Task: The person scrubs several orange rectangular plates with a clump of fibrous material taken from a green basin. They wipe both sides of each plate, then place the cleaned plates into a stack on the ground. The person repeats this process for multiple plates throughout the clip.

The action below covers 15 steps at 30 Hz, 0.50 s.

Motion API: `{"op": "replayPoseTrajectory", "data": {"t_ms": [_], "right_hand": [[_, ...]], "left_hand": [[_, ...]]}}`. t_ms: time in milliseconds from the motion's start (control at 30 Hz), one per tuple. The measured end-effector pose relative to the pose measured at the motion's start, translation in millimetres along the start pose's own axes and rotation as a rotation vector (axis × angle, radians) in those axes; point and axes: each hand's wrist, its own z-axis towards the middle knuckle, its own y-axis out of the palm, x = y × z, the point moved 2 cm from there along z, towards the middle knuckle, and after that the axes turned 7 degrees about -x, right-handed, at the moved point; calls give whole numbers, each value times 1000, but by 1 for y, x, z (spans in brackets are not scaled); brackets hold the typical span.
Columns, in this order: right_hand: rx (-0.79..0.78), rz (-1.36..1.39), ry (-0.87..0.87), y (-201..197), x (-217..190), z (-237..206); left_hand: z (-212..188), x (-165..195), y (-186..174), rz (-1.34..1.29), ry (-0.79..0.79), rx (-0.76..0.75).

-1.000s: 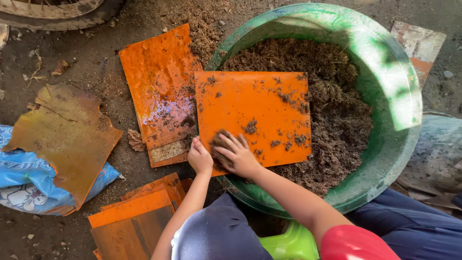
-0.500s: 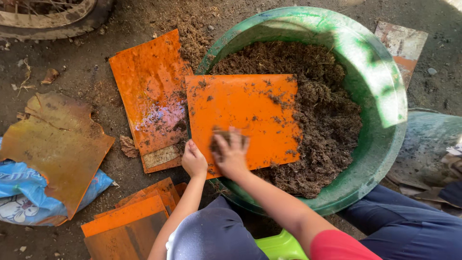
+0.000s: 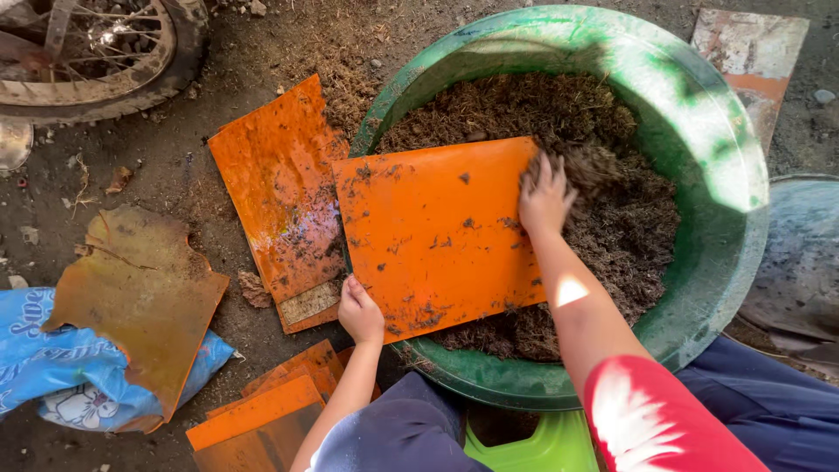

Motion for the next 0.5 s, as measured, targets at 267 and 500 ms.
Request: {"op": "replayPoseTrajectory", "data": {"t_ms": [267, 500], "right_hand": [[211, -48, -253, 56, 39, -142], [119, 9, -822, 120, -96, -195]], "left_hand": [[0, 9, -2, 2, -25, -29], [0, 16, -4, -19, 59, 13]]}}
